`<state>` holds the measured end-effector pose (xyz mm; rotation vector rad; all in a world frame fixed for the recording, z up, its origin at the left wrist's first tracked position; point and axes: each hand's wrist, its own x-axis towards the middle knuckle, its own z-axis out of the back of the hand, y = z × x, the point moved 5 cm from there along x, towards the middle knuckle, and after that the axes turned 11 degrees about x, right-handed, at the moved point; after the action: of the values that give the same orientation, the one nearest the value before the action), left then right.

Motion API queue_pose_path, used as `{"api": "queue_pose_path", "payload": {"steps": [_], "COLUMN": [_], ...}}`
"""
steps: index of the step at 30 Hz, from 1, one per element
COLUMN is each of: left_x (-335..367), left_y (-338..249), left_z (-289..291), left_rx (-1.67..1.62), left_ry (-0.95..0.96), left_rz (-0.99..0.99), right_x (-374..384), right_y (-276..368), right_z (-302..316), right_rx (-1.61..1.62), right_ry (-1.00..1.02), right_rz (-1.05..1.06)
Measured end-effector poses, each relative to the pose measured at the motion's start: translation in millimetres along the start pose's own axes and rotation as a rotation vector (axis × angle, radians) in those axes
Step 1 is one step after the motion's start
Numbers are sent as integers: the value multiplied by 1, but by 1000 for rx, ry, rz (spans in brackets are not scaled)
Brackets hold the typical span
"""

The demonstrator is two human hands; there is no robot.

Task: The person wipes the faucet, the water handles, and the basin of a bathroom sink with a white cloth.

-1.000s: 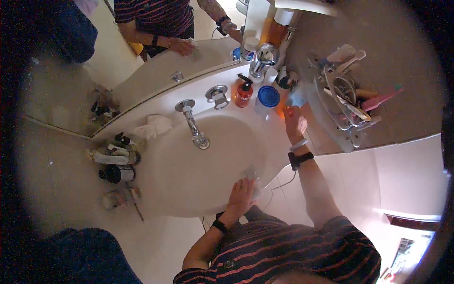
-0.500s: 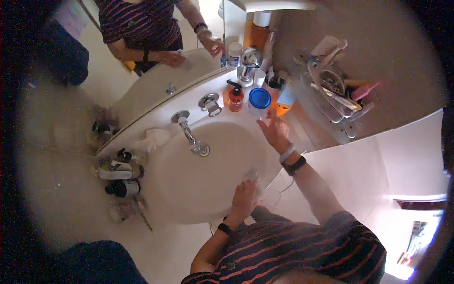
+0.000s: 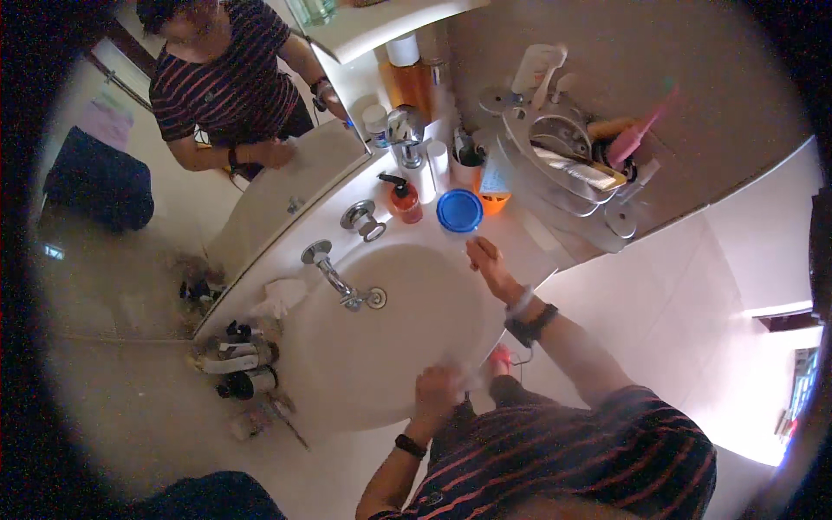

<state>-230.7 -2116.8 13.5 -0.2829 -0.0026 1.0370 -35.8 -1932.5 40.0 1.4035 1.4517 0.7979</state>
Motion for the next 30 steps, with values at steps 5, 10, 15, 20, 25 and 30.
{"api": "queue_pose_path", "payload": {"steps": [5, 10, 15, 20, 25, 30], "left_x": [56, 162, 215, 270, 300, 308], "left_y": [19, -11, -36, 2, 18, 12], "left_z": [72, 92, 40, 43, 44, 46], "left_rx": [-148, 69, 169, 303, 373, 302], "left_ry": [-327, -433, -310, -381, -451, -510], "left_rz": [111, -2, -214, -70, -60, -40], "right_x": [-70, -112, -114, -111, -98, -80], "right_y": [6, 24, 27, 28, 25, 19], "right_z": [67, 104, 126, 130, 122, 125], "right_rx": [-75, -177, -225, -176, -149, -170], "right_ry": [33, -75, -110, -100, -109, -94], "right_rz": [65, -42, -86, -29, -55, 28]}}
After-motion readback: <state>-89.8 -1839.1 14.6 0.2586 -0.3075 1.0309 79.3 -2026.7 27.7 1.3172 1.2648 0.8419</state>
